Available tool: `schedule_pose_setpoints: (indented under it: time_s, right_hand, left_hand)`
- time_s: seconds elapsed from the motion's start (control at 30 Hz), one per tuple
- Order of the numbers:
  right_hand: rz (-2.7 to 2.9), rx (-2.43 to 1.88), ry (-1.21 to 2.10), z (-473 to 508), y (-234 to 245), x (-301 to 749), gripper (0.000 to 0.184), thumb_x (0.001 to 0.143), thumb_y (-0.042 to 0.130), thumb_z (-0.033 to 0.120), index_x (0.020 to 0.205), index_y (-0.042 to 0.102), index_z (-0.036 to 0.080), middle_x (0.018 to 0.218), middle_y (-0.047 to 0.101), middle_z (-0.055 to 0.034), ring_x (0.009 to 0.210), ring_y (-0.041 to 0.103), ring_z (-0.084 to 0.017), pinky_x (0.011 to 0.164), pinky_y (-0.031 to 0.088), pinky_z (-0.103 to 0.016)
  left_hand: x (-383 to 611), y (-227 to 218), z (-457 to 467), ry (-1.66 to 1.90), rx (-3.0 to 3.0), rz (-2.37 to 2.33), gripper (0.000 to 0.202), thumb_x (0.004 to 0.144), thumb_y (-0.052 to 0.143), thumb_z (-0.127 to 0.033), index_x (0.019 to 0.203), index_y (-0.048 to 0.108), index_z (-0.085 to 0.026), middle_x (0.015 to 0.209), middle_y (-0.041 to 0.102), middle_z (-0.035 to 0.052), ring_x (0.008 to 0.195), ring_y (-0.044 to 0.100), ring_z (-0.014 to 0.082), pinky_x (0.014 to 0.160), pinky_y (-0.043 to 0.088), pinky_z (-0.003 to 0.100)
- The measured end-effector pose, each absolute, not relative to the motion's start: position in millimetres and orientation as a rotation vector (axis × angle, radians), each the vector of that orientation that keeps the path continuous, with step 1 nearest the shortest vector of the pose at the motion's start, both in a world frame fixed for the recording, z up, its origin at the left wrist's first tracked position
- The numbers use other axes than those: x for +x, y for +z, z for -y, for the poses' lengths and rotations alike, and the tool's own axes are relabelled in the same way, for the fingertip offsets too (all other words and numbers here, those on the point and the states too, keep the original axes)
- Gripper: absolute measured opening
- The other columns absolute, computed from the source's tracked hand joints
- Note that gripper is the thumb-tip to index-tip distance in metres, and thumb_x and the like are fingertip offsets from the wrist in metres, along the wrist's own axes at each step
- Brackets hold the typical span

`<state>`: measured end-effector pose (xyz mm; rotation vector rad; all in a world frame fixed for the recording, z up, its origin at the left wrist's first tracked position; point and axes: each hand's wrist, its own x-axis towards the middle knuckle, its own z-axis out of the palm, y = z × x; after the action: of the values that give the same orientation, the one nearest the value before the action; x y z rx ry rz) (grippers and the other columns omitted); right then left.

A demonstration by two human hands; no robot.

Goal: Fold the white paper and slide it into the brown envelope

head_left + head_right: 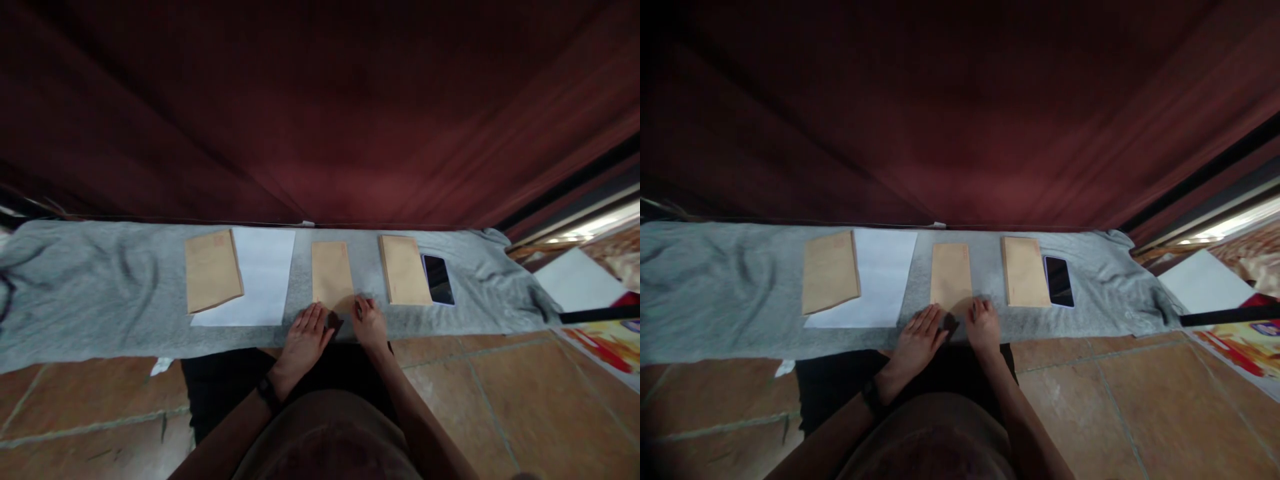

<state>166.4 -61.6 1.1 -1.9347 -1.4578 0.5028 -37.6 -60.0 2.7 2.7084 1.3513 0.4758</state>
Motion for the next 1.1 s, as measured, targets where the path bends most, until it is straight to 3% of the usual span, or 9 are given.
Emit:
schedule_pose_setpoints:
  time_s: [0.17,0.33,0.47,0.6,0.7,0.83,0.93,1.03,1.1]
  right_hand:
    - [1.191,-1.751,0.835,44.8,6.0,180.9,0.029,0.089,0.052,0.043,0.096,0.072,0.024,0.092,0.070,-0.0072,0.083,0.065,-0.023,0.080,0.054,-0.037]
    - [1.117,-1.599,0.953,42.9,19.0,174.6,0.037,0.090,0.048,0.053,0.096,0.070,0.023,0.079,0.067,-0.0033,0.074,0.065,-0.020,0.065,0.056,-0.032]
    - [0.948,-1.398,1.113,41.3,39.0,158.0,0.038,0.083,0.062,0.058,0.098,0.070,0.025,0.088,0.070,-0.0026,0.077,0.066,-0.019,0.071,0.059,-0.033]
    - [0.869,-1.328,1.168,39.2,55.8,153.4,0.045,0.079,0.067,0.063,0.102,0.071,0.024,0.096,0.073,-0.0058,0.080,0.067,-0.019,0.075,0.059,-0.034]
    - [0.784,-1.348,1.222,40.4,56.7,153.2,0.055,0.073,0.071,0.068,0.102,0.071,0.022,0.098,0.073,-0.0086,0.079,0.068,-0.020,0.069,0.059,-0.034]
    - [0.743,-1.349,1.358,45.0,44.0,145.2,0.058,0.070,0.072,0.071,0.097,0.070,0.020,0.089,0.072,-0.0064,0.068,0.066,-0.018,0.062,0.058,-0.033]
    - [0.800,-1.418,1.309,47.5,31.0,139.3,0.053,0.068,0.072,0.068,0.092,0.068,0.020,0.075,0.068,-0.0010,0.059,0.062,-0.015,0.055,0.056,-0.030]
    - [0.843,-1.476,1.270,49.3,20.4,140.3,0.045,0.070,0.070,0.062,0.086,0.066,0.020,0.067,0.065,0.0012,0.055,0.060,-0.015,0.051,0.054,-0.027]
    - [0.872,-1.514,1.257,50.9,16.1,144.8,0.038,0.074,0.068,0.056,0.085,0.065,0.020,0.065,0.063,0.0019,0.054,0.059,-0.014,0.049,0.051,-0.026]
  left_hand:
    - [-23.9,16.8,48.3,0.451,2.672,-1.422,0.037,0.101,0.040,-0.027,0.131,0.060,-0.016,0.126,0.068,0.0145,0.118,0.062,0.0295,0.102,0.047,0.044]
    - [-5.7,24.5,37.6,0.466,2.673,-1.418,0.034,0.095,0.045,-0.019,0.126,0.058,-0.016,0.113,0.067,0.0136,0.109,0.061,0.0304,0.093,0.051,0.045]
    - [0.4,34.4,27.9,0.518,2.548,-1.475,0.039,0.094,0.041,-0.012,0.129,0.056,-0.016,0.112,0.068,0.0132,0.102,0.066,0.0266,0.082,0.055,0.037]
    - [-2.2,55.3,17.1,0.852,1.995,-1.506,0.024,0.100,0.042,-0.029,0.107,0.063,-0.019,0.089,0.072,0.0083,0.075,0.071,0.0214,0.069,0.056,0.032]
    - [-1.0,65.7,12.0,1.091,1.323,-1.346,0.030,0.095,0.054,-0.048,0.093,0.061,-0.020,0.069,0.070,0.0028,0.060,0.069,0.0193,0.061,0.057,0.031]
    - [6.9,57.8,16.3,1.165,0.710,-1.137,0.041,0.074,0.080,-0.051,0.087,0.064,-0.015,0.073,0.074,0.0051,0.061,0.072,0.0185,0.063,0.060,0.031]
    - [10.2,42.4,26.3,1.099,0.515,-1.118,0.044,0.065,0.088,-0.048,0.079,0.065,-0.014,0.072,0.075,0.0072,0.063,0.072,0.0180,0.065,0.061,0.030]
    - [7.3,29.8,38.0,0.980,0.493,-1.115,0.043,0.066,0.086,-0.051,0.079,0.066,-0.014,0.071,0.073,0.0058,0.060,0.071,0.0160,0.059,0.059,0.027]
    - [2.4,25.5,45.6,0.869,0.608,-1.140,0.044,0.076,0.076,-0.058,0.076,0.065,-0.015,0.066,0.071,0.0043,0.054,0.068,0.0155,0.052,0.057,0.026]
